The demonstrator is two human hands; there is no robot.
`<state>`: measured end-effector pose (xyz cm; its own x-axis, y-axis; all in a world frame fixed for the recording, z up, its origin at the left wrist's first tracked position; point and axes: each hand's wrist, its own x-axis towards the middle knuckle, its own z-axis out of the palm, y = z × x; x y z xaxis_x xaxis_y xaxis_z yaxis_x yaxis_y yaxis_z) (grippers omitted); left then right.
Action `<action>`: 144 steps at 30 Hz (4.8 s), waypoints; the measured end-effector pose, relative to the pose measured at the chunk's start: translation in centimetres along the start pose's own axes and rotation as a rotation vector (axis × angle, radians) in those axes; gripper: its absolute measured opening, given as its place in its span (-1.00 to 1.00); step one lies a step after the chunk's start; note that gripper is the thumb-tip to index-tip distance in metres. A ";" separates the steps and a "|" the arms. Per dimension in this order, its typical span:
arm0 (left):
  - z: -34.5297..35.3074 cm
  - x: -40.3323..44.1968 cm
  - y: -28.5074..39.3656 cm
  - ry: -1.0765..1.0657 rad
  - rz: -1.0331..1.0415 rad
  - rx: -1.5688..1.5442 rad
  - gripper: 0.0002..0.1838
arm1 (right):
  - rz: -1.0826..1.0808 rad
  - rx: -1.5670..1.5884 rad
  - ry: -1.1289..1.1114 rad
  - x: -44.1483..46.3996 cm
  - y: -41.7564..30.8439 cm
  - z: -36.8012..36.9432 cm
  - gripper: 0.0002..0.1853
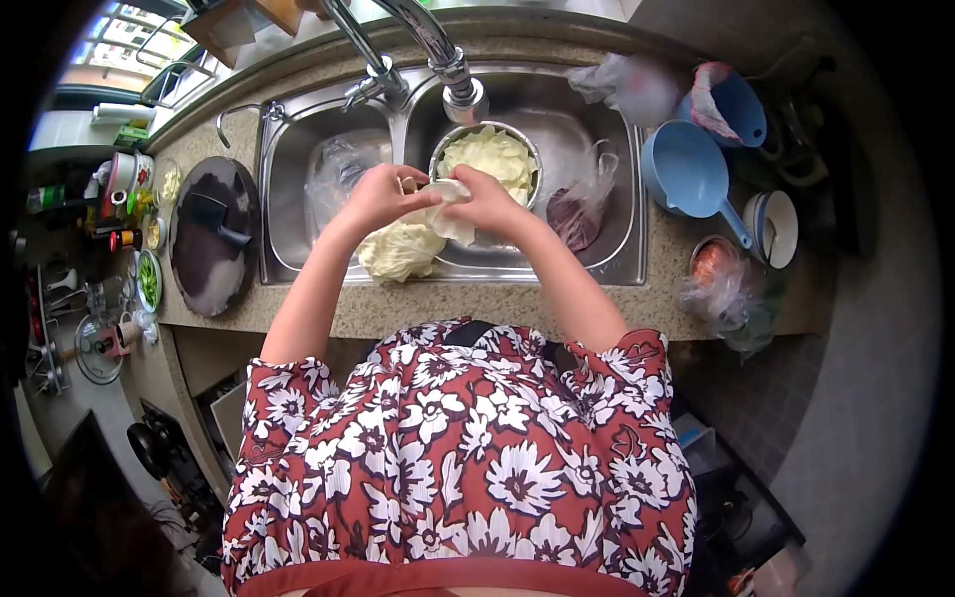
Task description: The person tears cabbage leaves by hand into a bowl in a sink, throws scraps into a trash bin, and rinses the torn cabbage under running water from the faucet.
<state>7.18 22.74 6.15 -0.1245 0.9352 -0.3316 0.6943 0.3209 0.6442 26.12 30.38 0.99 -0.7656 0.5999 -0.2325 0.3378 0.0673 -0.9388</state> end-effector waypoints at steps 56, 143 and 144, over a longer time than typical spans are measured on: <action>6.1 4.1 0.6 -0.072 -0.398 -1.382 -0.86 | -0.031 1.720 -0.013 -1.7 6.6 -0.6 -0.87; 1.9 -6.3 -14.2 0.243 -0.437 -0.303 -0.29 | -0.500 -0.465 0.185 0.1 -1.3 9.0 -0.75; 2.2 -6.0 -14.4 0.233 -0.436 -0.411 -0.30 | -0.442 -0.582 0.197 0.1 -1.6 9.4 -0.73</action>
<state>-0.54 12.16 -2.66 -0.5168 0.6988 -0.4946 0.2220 0.6674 0.7109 20.37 22.86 0.07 -0.8035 0.5468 0.2353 0.2983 0.7119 -0.6358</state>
